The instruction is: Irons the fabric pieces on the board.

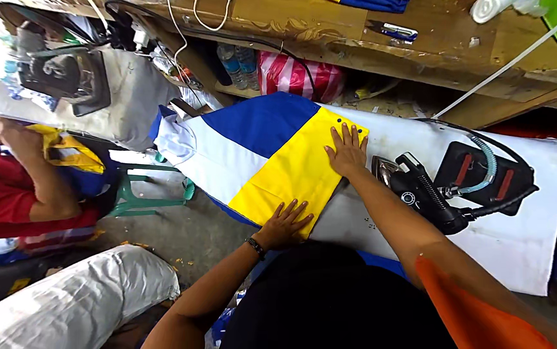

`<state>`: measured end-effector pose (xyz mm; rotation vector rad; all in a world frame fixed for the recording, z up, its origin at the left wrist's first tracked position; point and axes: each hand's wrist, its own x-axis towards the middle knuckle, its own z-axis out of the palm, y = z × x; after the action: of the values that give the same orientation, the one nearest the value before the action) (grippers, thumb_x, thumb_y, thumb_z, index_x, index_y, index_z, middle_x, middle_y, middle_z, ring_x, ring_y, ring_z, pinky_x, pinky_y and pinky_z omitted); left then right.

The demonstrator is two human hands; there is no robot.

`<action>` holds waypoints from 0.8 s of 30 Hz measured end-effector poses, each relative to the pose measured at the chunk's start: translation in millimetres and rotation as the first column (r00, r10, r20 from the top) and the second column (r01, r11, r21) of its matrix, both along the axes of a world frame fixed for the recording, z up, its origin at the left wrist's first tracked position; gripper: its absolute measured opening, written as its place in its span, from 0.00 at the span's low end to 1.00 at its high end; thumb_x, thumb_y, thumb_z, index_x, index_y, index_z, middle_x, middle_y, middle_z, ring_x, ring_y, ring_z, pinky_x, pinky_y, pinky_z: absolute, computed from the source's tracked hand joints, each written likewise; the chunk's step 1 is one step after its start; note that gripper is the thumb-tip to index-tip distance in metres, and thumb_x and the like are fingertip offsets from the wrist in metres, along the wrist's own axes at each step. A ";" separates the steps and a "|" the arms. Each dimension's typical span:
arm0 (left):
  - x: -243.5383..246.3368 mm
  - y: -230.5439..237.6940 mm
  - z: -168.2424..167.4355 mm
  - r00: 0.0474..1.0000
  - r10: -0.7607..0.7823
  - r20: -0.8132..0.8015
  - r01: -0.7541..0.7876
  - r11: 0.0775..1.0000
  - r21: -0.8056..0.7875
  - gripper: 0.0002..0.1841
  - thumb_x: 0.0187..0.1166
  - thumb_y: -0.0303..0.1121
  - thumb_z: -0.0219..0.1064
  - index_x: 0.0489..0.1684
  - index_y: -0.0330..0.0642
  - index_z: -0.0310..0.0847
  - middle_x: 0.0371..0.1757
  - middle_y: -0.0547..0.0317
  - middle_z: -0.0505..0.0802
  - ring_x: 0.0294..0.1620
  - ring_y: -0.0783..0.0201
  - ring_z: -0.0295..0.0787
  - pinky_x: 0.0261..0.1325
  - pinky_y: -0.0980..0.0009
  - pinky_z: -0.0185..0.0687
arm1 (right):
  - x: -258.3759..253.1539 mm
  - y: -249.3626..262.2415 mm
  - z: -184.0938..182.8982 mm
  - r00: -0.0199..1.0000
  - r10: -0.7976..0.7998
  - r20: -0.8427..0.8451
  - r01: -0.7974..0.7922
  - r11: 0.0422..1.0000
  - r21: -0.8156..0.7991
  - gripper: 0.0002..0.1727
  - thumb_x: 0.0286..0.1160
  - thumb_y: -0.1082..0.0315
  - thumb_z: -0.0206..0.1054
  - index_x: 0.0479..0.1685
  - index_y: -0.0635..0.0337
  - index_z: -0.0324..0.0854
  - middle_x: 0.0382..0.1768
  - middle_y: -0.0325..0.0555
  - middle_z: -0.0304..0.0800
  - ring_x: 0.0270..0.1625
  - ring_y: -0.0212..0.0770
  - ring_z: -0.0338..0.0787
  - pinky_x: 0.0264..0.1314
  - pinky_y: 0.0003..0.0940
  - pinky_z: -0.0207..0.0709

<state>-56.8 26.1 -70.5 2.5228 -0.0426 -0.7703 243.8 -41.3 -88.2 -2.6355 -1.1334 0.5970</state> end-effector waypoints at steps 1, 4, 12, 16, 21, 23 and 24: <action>-2.3 -1.1 1.4 1.000 -0.006 -0.007 0.006 1.000 -0.019 0.43 0.83 0.57 0.63 0.98 0.60 0.46 0.98 0.43 0.42 0.97 0.36 0.31 0.90 0.28 0.31 | 0.0 -3.9 9.6 0.998 -0.006 -0.056 0.005 1.000 -0.021 0.39 0.92 0.39 0.43 0.99 0.43 0.44 0.98 0.52 0.35 0.98 0.63 0.30 0.90 0.77 0.21; -7.8 4.1 2.9 0.993 0.021 0.112 -0.014 0.998 -0.065 0.43 0.80 0.52 0.69 0.96 0.59 0.53 0.97 0.40 0.47 0.96 0.33 0.39 0.88 0.26 0.37 | 9.4 -29.0 66.5 1.000 -0.011 -0.020 0.013 0.994 0.107 0.40 0.89 0.45 0.55 0.96 0.54 0.53 0.94 0.65 0.46 0.96 0.71 0.36 0.86 0.85 0.23; -19.4 -1.4 -9.8 0.977 0.010 0.214 0.009 0.996 -0.089 0.34 0.89 0.48 0.57 0.95 0.55 0.55 0.97 0.45 0.54 0.96 0.34 0.44 0.89 0.28 0.40 | 40.5 -162.1 114.9 0.917 -0.278 -0.287 0.267 0.961 -0.075 0.29 0.87 0.45 0.62 0.71 0.60 0.73 0.33 0.58 0.89 0.29 0.53 0.90 0.35 0.53 0.86; -10.5 -6.1 -23.3 0.970 -0.044 0.237 0.066 0.994 -0.087 0.33 0.91 0.50 0.53 0.96 0.57 0.53 0.98 0.53 0.52 0.97 0.41 0.41 0.89 0.28 0.38 | 35.5 -148.9 115.5 0.736 -0.394 -0.550 0.461 0.887 -0.018 0.15 0.88 0.60 0.65 0.60 0.62 0.77 0.17 0.41 0.71 0.12 0.31 0.69 0.15 0.27 0.69; -15.5 -5.4 -31.5 0.944 -0.076 0.320 0.094 0.995 -0.043 0.33 0.91 0.49 0.53 0.96 0.55 0.54 0.97 0.54 0.54 0.97 0.43 0.42 0.90 0.30 0.39 | 10.3 -106.6 150.6 0.930 -0.188 -0.316 0.210 0.977 0.038 0.25 0.81 0.48 0.70 0.49 0.67 0.83 0.29 0.56 0.82 0.27 0.50 0.80 0.34 0.56 0.74; -17.3 -5.3 -34.0 0.931 -0.091 0.353 0.103 0.994 -0.017 0.33 0.91 0.49 0.53 0.95 0.54 0.55 0.97 0.55 0.56 0.97 0.43 0.42 0.90 0.31 0.39 | -3.9 -77.4 157.7 0.960 -0.038 -0.279 0.052 0.998 0.043 0.28 0.79 0.44 0.70 0.46 0.68 0.84 0.32 0.62 0.85 0.36 0.61 0.85 0.40 0.67 0.74; -17.2 -4.5 -34.1 0.928 -0.092 0.362 0.105 0.994 -0.017 0.32 0.91 0.49 0.54 0.95 0.54 0.56 0.97 0.55 0.57 0.97 0.44 0.43 0.90 0.32 0.39 | -11.1 -60.2 155.7 0.965 0.041 -0.259 -0.036 0.999 0.023 0.30 0.78 0.41 0.69 0.45 0.66 0.84 0.32 0.61 0.86 0.37 0.63 0.87 0.39 0.69 0.74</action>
<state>-74.0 21.6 -104.5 2.6096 -0.3080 -0.3276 232.7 -101.6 67.5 -2.4337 -1.1056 0.9044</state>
